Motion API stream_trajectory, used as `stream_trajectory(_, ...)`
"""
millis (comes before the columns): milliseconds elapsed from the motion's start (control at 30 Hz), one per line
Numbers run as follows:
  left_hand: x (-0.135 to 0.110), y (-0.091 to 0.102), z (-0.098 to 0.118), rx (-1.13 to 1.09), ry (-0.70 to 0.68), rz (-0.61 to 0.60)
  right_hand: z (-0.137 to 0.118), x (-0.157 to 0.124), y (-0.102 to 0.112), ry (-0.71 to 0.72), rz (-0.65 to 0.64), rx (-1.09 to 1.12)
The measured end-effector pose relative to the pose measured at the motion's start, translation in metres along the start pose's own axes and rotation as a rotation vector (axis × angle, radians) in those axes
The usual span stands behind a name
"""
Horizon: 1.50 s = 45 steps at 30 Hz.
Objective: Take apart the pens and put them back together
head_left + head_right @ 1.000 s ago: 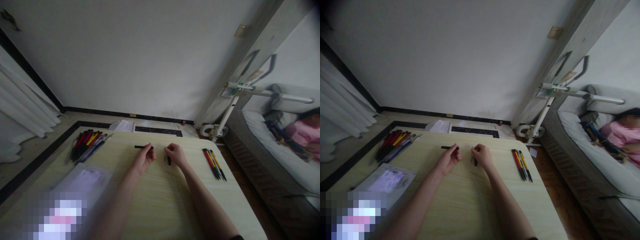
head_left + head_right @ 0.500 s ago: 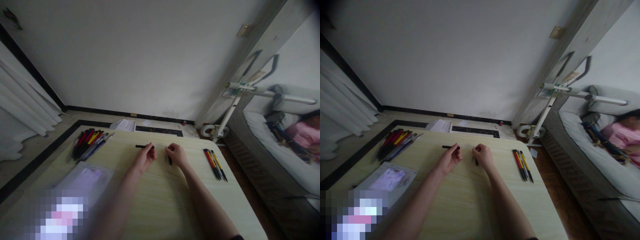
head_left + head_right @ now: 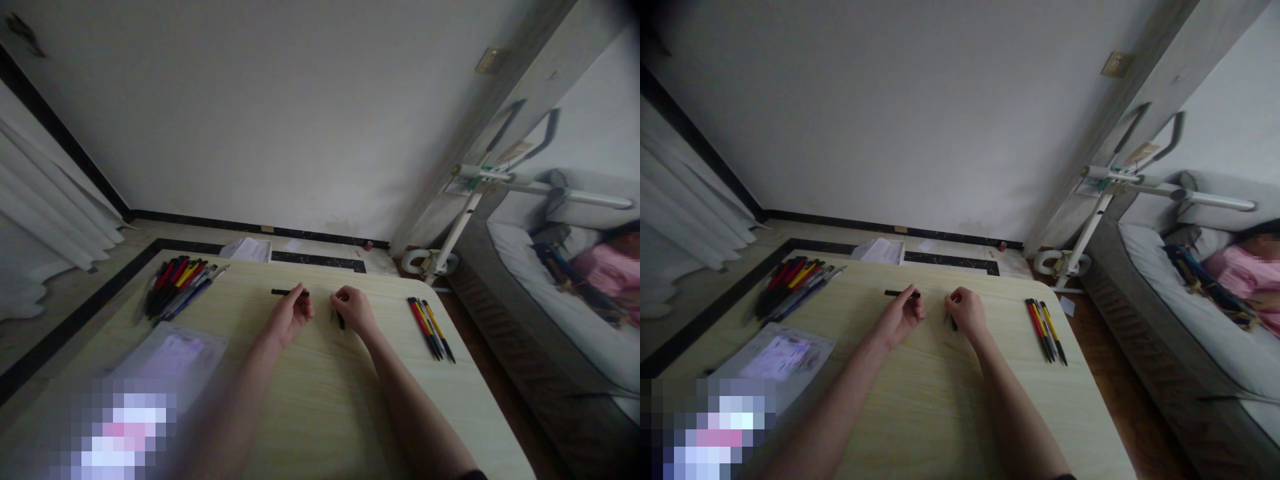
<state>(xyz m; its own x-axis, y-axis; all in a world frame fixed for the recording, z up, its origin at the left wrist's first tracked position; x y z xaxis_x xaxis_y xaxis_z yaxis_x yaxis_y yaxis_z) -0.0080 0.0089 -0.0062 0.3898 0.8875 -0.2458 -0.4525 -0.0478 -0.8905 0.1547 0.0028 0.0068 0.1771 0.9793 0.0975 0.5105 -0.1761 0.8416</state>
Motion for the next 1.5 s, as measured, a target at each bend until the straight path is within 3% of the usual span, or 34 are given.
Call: stream_trajectory(1500, -0.0002, -0.0014, 0.0016, -0.101, 0.067, -0.023, -0.0027, -0.0031, -0.0044, 0.002, -0.02, -0.16)
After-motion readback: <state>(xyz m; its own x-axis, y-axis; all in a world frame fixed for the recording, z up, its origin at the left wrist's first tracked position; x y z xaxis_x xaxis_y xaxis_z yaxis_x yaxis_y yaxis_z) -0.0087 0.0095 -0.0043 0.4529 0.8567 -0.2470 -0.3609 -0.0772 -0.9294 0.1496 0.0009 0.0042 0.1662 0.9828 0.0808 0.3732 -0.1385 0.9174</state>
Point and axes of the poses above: each hand's wrist, its own x-axis towards the middle knuckle, its own y-axis out of the back of the hand, z = x × y, the point moved 1 cm from there along x, towards the middle knuckle, and after that the axes turned 10 degrees about -x, right-handed, at the moved point
